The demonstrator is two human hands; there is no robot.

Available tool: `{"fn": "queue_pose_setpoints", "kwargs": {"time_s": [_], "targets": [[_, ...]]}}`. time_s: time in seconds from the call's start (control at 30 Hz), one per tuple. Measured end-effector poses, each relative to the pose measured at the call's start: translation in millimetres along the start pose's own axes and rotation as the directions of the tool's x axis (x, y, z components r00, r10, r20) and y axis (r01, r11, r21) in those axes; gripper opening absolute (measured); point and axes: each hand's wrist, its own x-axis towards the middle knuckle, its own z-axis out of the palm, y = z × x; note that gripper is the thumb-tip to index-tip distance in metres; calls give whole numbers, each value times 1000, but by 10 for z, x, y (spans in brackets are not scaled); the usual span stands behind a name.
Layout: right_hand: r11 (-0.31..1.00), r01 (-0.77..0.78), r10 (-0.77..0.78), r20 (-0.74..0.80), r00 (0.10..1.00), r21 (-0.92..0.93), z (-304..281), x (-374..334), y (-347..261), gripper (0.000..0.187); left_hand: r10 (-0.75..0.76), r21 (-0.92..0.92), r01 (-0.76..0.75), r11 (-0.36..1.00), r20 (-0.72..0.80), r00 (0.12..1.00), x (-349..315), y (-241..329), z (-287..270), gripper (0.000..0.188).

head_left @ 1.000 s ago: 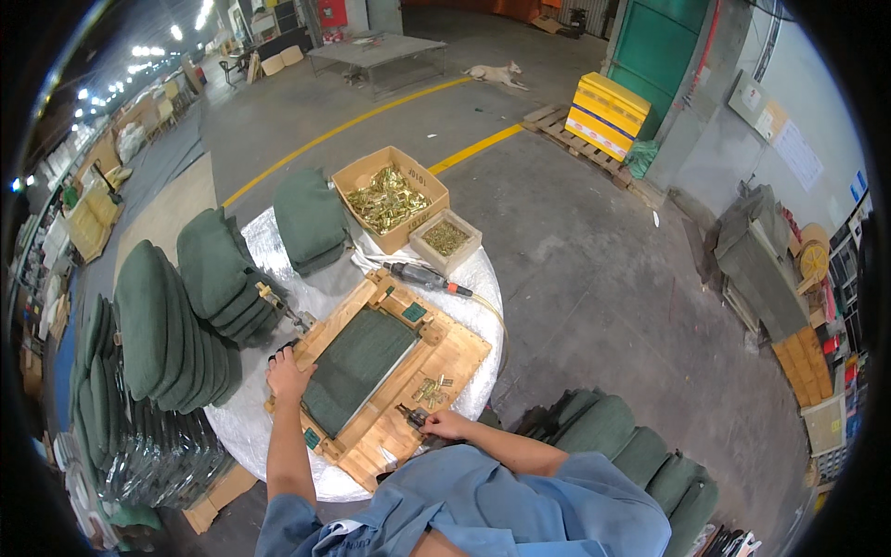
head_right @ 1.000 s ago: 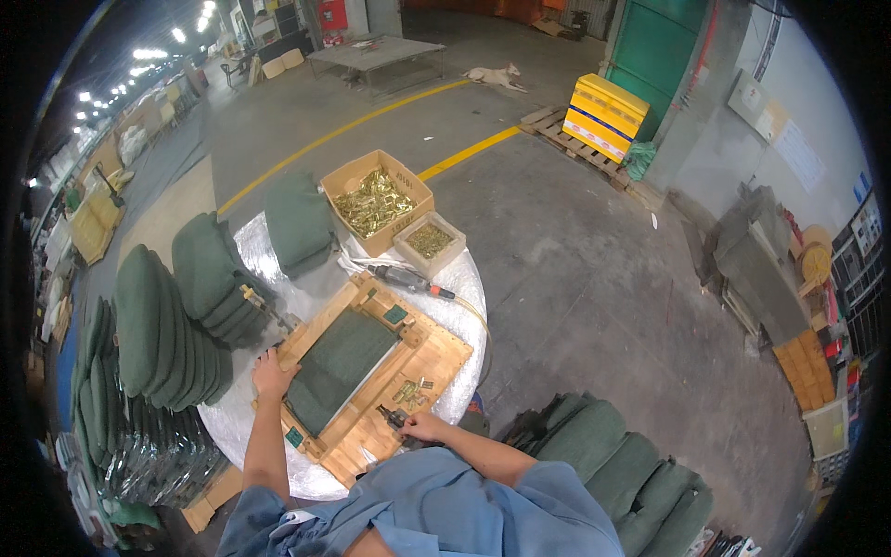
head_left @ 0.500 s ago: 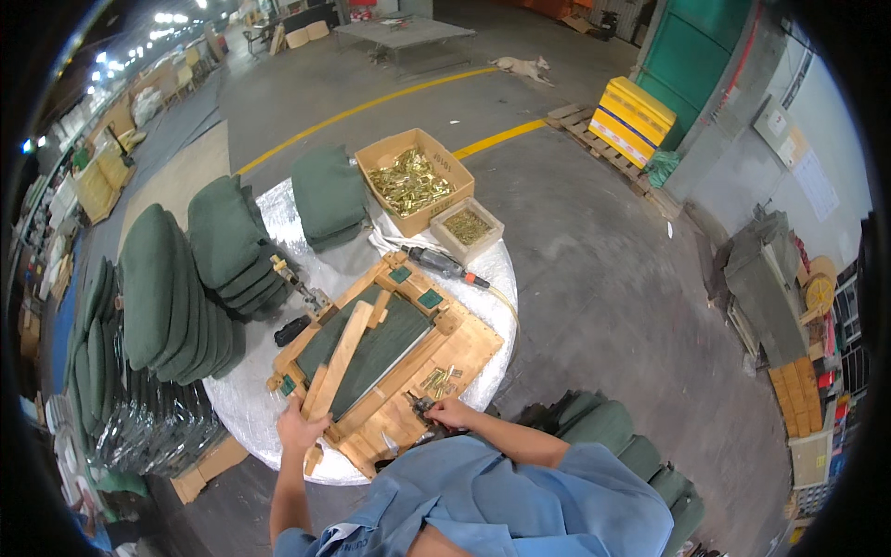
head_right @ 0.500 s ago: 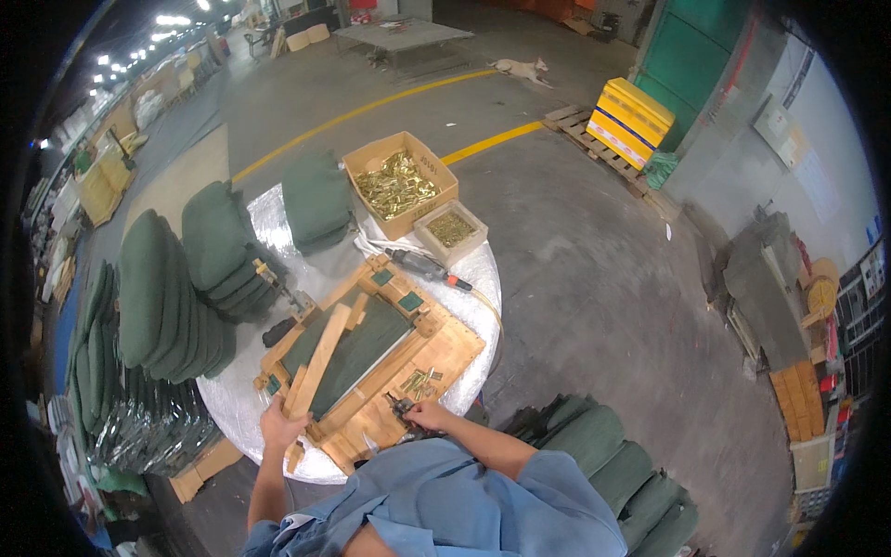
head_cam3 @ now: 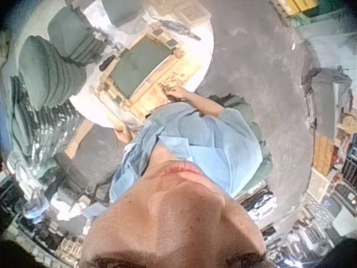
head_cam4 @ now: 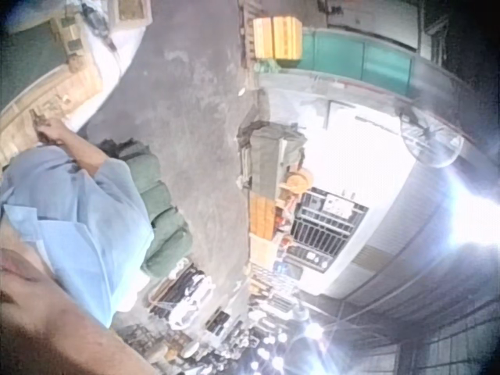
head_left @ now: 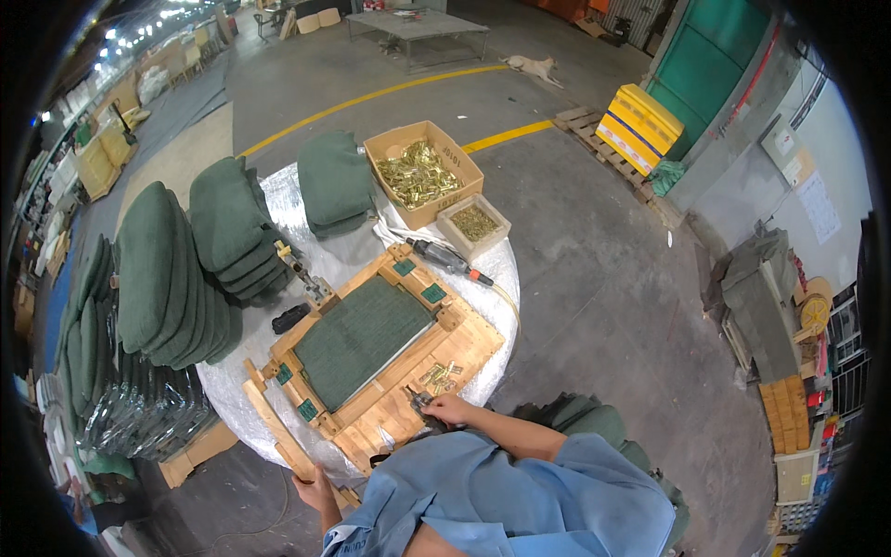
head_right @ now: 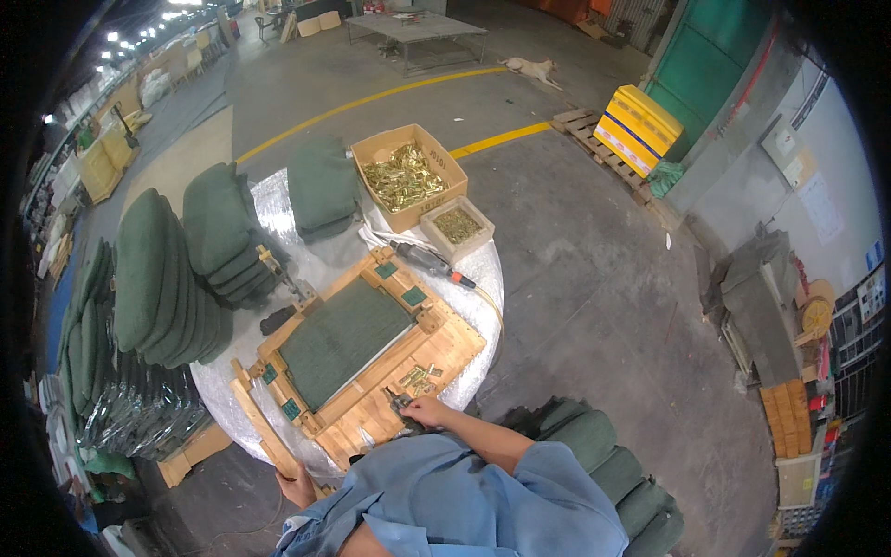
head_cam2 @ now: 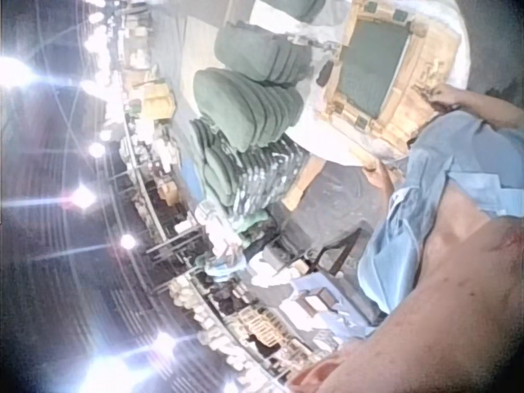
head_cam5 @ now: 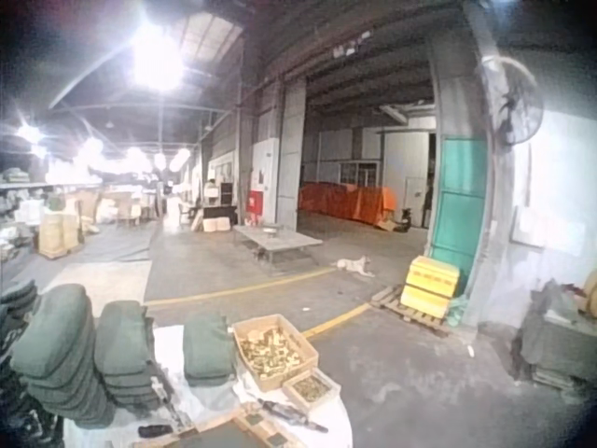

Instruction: The person places a green cushion into a wooden frame, secures it with a clamp, and uses a pneumatic drill to fasten staples. The person then removes the finished cushion and repeats the process with another cushion.

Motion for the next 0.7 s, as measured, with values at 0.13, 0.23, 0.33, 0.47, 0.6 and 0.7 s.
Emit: {"fn": "queue_pose_setpoints", "kwargs": {"time_s": [0.13, 0.23, 0.33, 0.47, 0.6, 0.7], "targets": [[997, 45, -45, -12, 999, -63, -9, -6, 1, 52, -174, -56, 176, 983, 39, 984, 102, -206, 82, 72], [994, 42, -43, -11, 999, -102, -28, -24, -17, 51, -212, -293, 248, 923, 148, 966, 254, -208, 185, 77], [932, 190, -222, -72, 972, -308, -19, -28, -45, 46, -243, -157, 261, 952, 122, 962, 467, -192, 283, 76], [725, 259, -429, -124, 895, -638, 45, -147, -293, 35, -227, 4, 228, 974, 113, 967, 547, -108, 237, 75], [743, 288, -570, -344, 746, -604, -23, 10, -644, 21, -239, 129, 225, 966, 109, 965, 596, 134, 211, 76], [584, 286, -723, -325, 610, -760, -166, 216, -913, 16, -269, 372, 224, 901, 72, 961, 644, 294, 221, 84]]}}
